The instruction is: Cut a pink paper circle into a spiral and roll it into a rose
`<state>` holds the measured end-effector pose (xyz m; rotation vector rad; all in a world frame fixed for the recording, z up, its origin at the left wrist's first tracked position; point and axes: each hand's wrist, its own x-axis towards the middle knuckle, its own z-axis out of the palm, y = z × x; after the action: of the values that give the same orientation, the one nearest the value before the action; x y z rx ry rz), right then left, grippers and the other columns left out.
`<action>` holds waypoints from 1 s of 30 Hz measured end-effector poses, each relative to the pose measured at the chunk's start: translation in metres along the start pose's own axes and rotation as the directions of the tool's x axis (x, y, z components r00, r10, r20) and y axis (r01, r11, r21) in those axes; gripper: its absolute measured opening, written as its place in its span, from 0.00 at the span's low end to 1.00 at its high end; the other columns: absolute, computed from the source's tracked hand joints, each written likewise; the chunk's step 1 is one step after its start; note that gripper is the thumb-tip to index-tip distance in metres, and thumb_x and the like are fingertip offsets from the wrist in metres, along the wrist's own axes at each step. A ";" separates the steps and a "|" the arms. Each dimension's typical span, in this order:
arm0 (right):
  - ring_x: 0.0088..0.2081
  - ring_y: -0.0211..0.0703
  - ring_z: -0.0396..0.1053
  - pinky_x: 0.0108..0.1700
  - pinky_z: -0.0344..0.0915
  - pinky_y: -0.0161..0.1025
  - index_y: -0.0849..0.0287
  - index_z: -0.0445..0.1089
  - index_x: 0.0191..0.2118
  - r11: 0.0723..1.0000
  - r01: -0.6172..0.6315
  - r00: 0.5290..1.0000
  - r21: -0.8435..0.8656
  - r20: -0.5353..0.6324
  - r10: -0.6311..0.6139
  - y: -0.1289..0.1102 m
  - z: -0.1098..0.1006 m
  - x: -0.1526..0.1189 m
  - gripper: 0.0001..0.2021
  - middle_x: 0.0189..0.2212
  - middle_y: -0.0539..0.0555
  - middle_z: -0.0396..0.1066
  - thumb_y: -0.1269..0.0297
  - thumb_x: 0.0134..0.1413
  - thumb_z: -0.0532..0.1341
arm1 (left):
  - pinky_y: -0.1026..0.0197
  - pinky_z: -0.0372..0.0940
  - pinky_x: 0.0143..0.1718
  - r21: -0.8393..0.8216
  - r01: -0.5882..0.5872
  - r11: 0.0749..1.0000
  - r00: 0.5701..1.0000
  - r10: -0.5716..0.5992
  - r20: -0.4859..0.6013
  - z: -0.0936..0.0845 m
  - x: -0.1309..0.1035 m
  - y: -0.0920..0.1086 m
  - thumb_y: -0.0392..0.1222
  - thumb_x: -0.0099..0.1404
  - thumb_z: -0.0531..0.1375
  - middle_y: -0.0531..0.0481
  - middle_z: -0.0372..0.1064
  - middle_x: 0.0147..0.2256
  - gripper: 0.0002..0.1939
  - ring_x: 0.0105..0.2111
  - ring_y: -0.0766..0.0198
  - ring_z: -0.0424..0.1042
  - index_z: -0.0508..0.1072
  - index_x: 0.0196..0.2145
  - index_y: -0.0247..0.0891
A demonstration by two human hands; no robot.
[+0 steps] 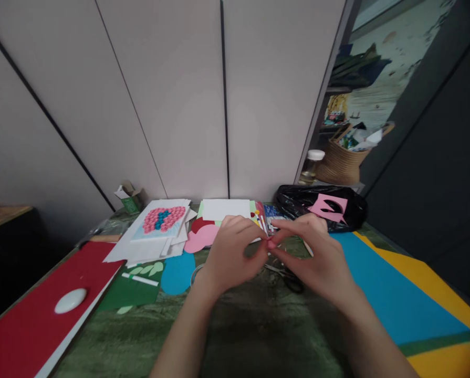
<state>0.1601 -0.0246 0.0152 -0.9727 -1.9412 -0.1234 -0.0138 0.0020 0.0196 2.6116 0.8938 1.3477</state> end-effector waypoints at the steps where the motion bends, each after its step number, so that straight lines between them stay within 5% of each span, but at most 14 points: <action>1: 0.36 0.43 0.64 0.40 0.58 0.43 0.49 0.62 0.51 1.000 -0.006 1.000 0.006 0.001 0.006 0.000 0.000 0.000 0.22 0.31 0.45 0.75 0.71 0.50 0.64 | 0.57 0.58 0.36 0.008 -0.008 1.000 1.000 0.008 -0.003 0.000 0.000 0.000 0.32 0.58 0.55 0.52 0.70 0.27 0.05 0.31 0.63 0.66 0.69 0.28 0.38; 30: 0.34 0.43 0.62 0.40 0.55 0.45 0.49 0.63 0.51 0.977 0.070 0.997 -0.204 0.054 -0.060 -0.006 -0.003 -0.002 0.19 0.30 0.47 0.73 0.69 0.54 0.61 | 0.56 0.57 0.36 0.188 0.024 0.982 0.994 -0.043 0.101 0.000 -0.001 0.006 0.34 0.59 0.54 0.51 0.69 0.27 0.05 0.31 0.62 0.64 0.69 0.29 0.37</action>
<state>0.1589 -0.0309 0.0171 -1.0540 -2.0339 -0.3474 -0.0119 -0.0030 0.0212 2.7596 1.0915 1.1587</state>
